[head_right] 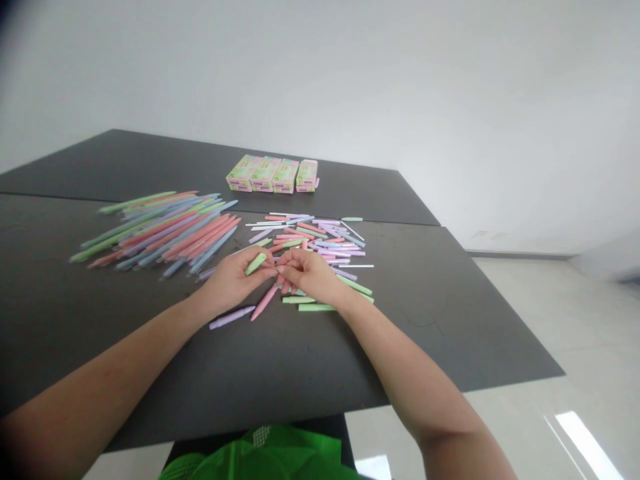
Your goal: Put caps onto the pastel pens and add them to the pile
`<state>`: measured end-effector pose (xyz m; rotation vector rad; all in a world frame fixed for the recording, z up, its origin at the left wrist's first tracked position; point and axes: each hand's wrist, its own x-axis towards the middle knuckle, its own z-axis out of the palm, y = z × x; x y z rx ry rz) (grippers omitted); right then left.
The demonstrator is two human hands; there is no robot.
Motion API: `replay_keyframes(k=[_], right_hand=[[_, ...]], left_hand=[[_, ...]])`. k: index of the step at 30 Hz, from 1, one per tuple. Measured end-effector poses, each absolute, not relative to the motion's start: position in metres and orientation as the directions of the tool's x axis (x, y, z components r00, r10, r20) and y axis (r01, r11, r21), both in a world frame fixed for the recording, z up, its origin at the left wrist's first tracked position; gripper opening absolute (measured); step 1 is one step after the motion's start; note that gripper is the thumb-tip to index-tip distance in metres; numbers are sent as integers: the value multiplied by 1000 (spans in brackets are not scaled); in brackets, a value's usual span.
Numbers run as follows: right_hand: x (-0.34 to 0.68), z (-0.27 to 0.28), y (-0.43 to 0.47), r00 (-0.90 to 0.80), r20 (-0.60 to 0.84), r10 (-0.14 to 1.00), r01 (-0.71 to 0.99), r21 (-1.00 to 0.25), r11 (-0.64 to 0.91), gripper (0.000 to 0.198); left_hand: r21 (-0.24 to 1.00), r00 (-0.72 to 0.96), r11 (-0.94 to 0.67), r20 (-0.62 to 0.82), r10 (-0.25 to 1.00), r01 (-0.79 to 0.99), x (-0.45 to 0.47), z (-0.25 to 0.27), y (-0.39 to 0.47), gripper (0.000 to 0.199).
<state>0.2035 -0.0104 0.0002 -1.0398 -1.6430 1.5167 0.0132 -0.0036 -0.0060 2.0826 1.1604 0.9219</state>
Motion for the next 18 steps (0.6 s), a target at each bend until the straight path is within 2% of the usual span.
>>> replay_keyframes(k=[12,18], right_hand=[[202,1,-11,-433,-146,890,151,-985,-88,13],[211,12,-8,-366,-58,929,95,-995,-25,22]], left_hand=[[694,434,-479,260,863,537,12,-3,-6,13],[670,488,-540,291,823,510,10,2,-5,32]])
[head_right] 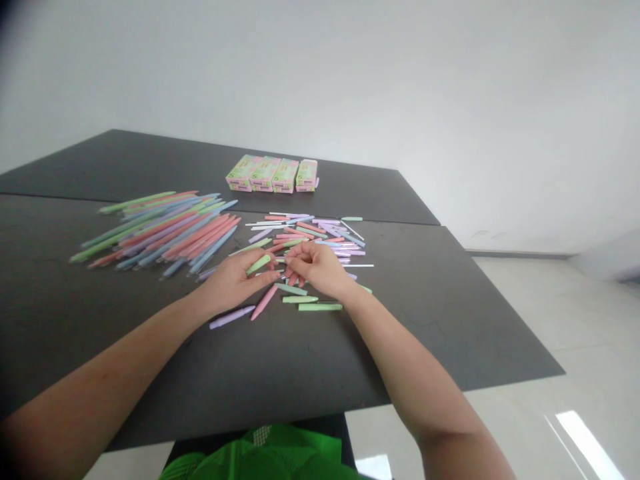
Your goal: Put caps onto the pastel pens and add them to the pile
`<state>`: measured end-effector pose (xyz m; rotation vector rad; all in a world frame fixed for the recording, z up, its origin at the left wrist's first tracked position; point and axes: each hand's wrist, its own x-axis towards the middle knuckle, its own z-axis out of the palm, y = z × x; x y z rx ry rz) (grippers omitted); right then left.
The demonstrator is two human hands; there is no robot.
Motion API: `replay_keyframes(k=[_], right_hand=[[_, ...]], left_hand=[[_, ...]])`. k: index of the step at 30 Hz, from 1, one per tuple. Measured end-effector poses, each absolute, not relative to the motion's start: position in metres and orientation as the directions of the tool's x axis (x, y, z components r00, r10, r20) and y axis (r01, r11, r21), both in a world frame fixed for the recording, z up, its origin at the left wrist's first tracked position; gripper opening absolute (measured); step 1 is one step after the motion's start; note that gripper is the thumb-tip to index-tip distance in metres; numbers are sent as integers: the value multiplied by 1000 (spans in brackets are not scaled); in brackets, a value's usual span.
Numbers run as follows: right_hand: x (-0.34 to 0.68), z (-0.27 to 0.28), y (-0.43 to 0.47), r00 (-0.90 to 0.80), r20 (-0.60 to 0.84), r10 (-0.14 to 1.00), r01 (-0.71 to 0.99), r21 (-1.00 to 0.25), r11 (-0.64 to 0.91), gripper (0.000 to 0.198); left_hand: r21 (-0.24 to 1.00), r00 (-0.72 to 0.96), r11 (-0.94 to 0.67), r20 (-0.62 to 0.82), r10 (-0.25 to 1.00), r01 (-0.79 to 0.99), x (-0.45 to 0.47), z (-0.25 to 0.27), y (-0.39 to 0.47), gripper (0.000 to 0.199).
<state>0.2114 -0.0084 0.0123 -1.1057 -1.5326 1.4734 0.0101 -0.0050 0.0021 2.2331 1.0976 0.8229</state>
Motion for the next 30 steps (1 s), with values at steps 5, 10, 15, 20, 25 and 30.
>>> replay_keyframes(k=[5,10,15,20,25,30], right_hand=[[219,24,-9,-357,6,934,65,-997,31,26],[214,21,-11,-414,-31,910,96,-995,10,25],[211,14,-11,-429,-61,901,149,-989,4,21],[211,8,-11,-467,-74,881,180,-984,13,17],[212,6,-9,-473,-96,876,184,-983,-8,13],[212,3,-8,-484,-92,870,146,-989,-23,9]], left_hand=[[668,510,-525,246,824,527,6,3,-4,43],[648,496,-496,203,844,579,4,2,-3,48],[591,528,-548,230,818,591,4,0,-3,45],[567,547,-572,238,803,593,6,2,-3,36],[577,558,-588,257,789,566,6,4,-3,29],[587,562,-594,265,784,550,6,1,-1,26]])
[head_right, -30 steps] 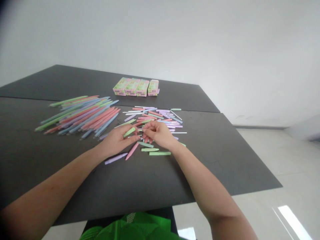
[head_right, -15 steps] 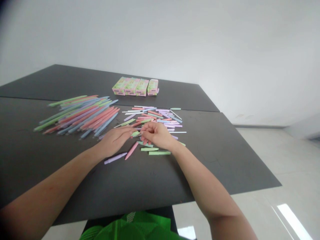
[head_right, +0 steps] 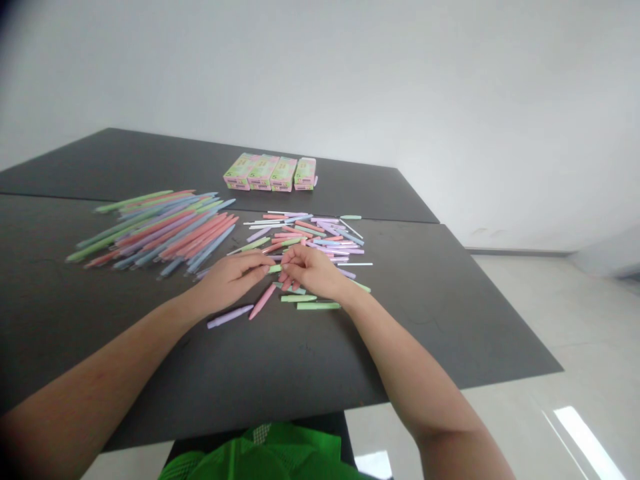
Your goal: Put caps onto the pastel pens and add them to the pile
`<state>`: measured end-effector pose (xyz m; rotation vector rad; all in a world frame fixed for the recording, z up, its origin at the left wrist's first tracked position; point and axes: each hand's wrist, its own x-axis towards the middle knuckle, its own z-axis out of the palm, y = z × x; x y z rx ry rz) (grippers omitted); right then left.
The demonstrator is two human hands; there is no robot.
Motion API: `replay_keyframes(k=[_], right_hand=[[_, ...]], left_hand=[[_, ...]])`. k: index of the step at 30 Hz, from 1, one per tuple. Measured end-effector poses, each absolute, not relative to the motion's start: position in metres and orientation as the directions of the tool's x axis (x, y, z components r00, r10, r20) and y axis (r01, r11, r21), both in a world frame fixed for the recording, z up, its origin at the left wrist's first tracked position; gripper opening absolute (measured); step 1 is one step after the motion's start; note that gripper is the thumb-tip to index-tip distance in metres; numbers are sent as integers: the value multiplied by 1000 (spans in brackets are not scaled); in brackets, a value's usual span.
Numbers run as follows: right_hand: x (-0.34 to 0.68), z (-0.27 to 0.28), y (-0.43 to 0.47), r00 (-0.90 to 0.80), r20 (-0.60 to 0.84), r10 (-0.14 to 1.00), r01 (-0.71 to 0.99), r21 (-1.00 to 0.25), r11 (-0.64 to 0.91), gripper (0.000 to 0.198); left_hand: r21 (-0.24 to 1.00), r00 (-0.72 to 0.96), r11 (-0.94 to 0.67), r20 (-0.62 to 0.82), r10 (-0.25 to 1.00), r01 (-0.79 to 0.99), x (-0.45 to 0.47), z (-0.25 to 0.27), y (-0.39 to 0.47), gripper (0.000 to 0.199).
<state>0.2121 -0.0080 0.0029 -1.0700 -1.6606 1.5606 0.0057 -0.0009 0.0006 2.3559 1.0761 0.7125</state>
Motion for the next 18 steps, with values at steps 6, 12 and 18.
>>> replay_keyframes(k=[6,12,18], right_hand=[[211,0,-8,-501,-110,858,124,-991,-54,7],[211,2,-8,-518,-150,842,99,-988,-114,9],[211,2,-8,-537,-142,832,81,-990,-117,12]], left_hand=[[581,598,-630,283,750,516,7,-1,-1,27],[589,605,-635,287,743,500,6,-5,0,27],[612,609,-633,291,738,474,5,-9,2,27]])
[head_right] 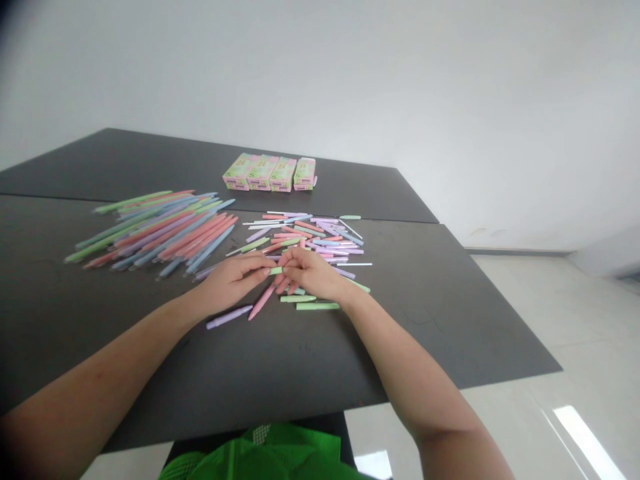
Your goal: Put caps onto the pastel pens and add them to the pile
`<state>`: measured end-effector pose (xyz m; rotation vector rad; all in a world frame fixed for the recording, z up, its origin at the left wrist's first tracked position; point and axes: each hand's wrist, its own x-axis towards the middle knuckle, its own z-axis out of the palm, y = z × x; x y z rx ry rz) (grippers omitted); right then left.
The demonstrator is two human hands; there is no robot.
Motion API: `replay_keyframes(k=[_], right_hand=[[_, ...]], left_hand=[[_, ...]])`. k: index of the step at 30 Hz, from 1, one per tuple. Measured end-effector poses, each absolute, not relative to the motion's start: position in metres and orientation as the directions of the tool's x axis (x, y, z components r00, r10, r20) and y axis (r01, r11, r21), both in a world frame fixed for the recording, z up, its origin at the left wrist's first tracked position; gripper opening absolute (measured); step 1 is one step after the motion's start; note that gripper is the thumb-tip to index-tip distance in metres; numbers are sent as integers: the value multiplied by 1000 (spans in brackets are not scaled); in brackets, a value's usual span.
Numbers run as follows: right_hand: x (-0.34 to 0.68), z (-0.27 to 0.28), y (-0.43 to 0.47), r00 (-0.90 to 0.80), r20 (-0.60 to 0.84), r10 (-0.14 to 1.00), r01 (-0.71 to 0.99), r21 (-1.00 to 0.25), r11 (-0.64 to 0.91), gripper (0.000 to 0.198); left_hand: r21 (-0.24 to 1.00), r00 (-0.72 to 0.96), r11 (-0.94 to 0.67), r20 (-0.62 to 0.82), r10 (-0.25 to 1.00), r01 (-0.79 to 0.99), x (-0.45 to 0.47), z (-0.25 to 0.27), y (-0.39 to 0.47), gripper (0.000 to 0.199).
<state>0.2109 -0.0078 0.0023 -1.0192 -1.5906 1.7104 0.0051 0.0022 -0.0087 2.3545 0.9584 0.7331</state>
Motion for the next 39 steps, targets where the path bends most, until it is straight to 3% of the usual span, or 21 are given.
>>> replay_keyframes(k=[13,18,22,27,32,39], right_hand=[[215,5,-6,-491,-148,859,141,-986,-89,12],[240,16,9,-208,-1,978,228,-973,48,9],[256,14,18,-43,145,989,386,-910,150,6],[239,8,8,-258,236,937,615,-708,348,13],[207,0,2,-531,249,810,649,-495,578,18],[181,-3,6,-614,156,774,738,-235,633,13]], left_hand=[[687,609,-594,273,745,418,8,-11,3,27],[798,491,-455,235,839,395,8,-9,3,30],[875,422,-334,171,890,350,7,-5,3,35],[934,343,-235,136,930,267,6,-5,7,46],[942,281,-239,169,945,236,5,-1,7,46],[953,237,-254,211,948,166,4,1,7,39]])
